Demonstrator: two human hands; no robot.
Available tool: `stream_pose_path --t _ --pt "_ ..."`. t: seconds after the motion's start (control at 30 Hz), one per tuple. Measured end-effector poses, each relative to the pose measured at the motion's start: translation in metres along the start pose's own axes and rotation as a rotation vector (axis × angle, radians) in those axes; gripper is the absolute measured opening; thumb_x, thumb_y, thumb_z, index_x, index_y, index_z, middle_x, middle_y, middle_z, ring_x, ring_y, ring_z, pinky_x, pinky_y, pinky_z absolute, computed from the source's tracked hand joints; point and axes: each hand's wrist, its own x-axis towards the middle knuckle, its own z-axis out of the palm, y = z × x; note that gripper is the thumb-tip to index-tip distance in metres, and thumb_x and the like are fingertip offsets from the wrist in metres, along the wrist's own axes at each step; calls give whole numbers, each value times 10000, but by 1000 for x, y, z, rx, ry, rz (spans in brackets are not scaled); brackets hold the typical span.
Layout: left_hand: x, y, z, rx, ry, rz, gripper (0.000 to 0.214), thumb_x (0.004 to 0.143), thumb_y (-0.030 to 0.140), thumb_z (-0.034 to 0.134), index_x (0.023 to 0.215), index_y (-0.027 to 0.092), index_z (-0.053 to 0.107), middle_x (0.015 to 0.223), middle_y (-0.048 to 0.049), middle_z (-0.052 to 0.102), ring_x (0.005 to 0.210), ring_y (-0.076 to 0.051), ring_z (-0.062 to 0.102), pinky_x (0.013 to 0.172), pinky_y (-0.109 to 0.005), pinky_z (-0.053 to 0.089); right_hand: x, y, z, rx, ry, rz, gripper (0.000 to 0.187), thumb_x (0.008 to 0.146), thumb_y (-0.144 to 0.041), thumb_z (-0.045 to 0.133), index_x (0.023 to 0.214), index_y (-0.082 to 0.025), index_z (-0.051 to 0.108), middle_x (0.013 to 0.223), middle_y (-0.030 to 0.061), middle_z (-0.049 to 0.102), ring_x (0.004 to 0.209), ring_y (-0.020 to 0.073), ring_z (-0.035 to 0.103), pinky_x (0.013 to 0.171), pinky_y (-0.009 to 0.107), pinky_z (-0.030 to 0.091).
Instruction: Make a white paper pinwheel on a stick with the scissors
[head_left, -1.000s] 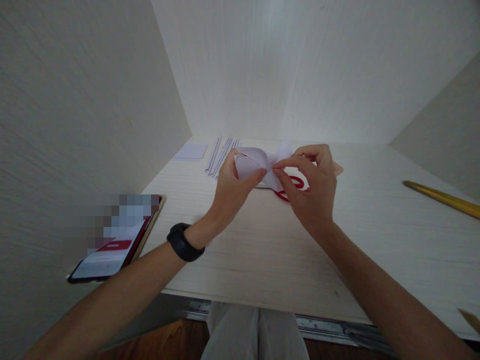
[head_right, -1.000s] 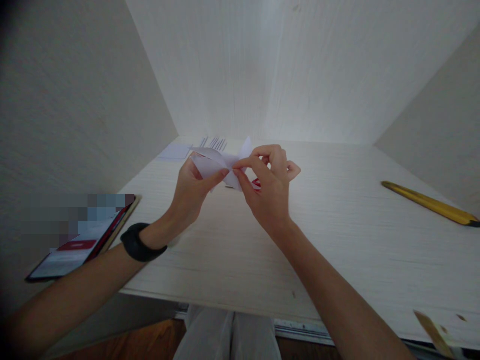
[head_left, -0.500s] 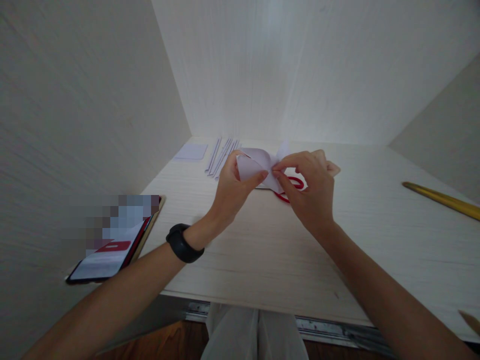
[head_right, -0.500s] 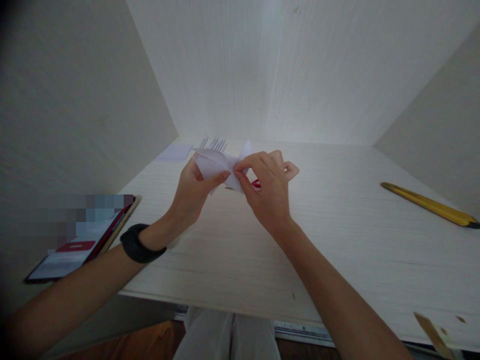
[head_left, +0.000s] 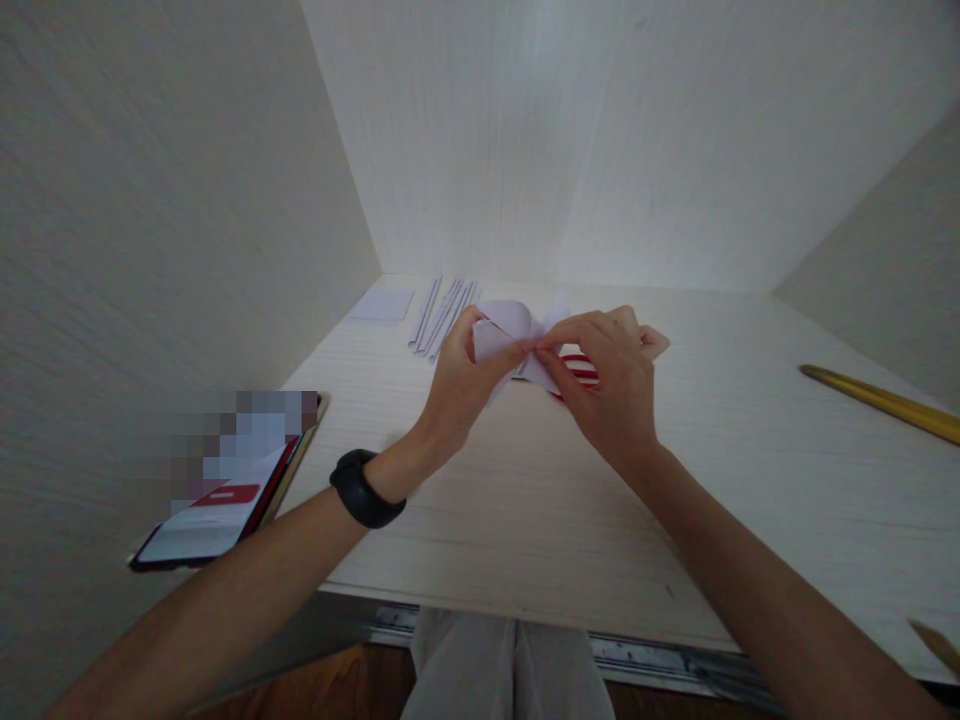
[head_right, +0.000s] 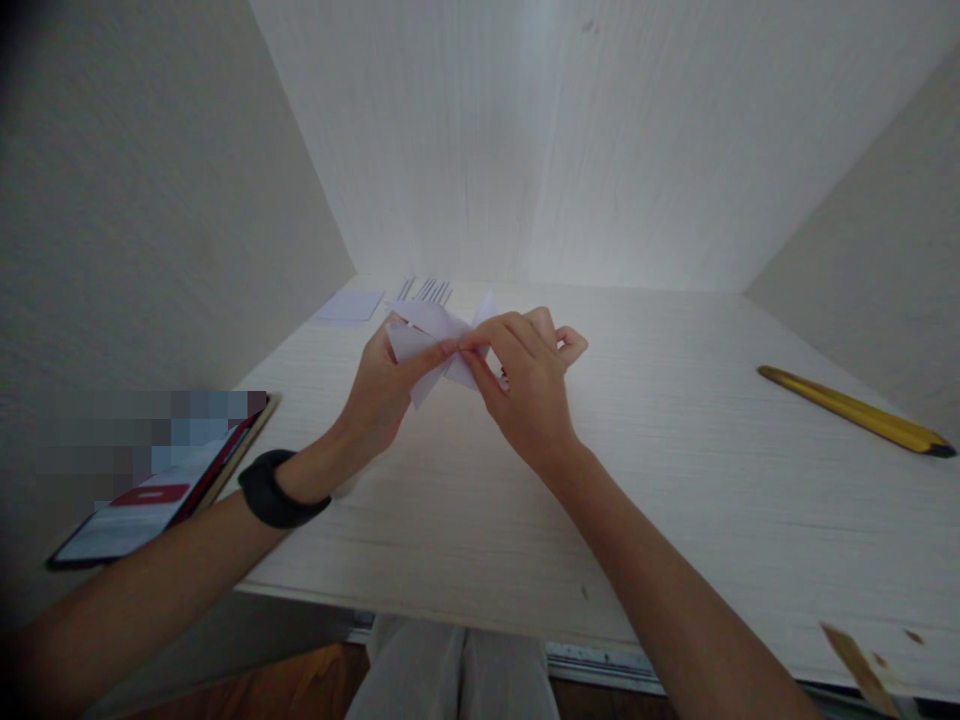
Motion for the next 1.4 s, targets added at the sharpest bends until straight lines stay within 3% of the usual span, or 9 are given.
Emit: stream_pose_path --t 0.17,0.57,1.4 --pt "1 -2 -1 -13 46 -33 329 686 265 764 944 184 576 918 -42 652 828 -183 621 726 -307 507 -1 1 -1 7 -37 3 129 885 -275 554 799 -220 633 859 3 686 846 197 544 800 373 241" --pt "2 -1 -5 44 53 49 342 683 257 756 958 194 562 883 -18 613 819 -164 591 733 -288 491 1 -1 -2 29 16 15 112 861 -229 565 761 -216 614 819 -2 679 818 186 548 777 363 254" --pt "1 4 -4 91 -6 66 333 664 221 755 948 200 582 872 -9 610 823 -156 583 723 -274 482 1 1 -1 32 -8 -6 110 879 -237 564 780 -218 606 835 -6 675 841 187 543 793 362 259"
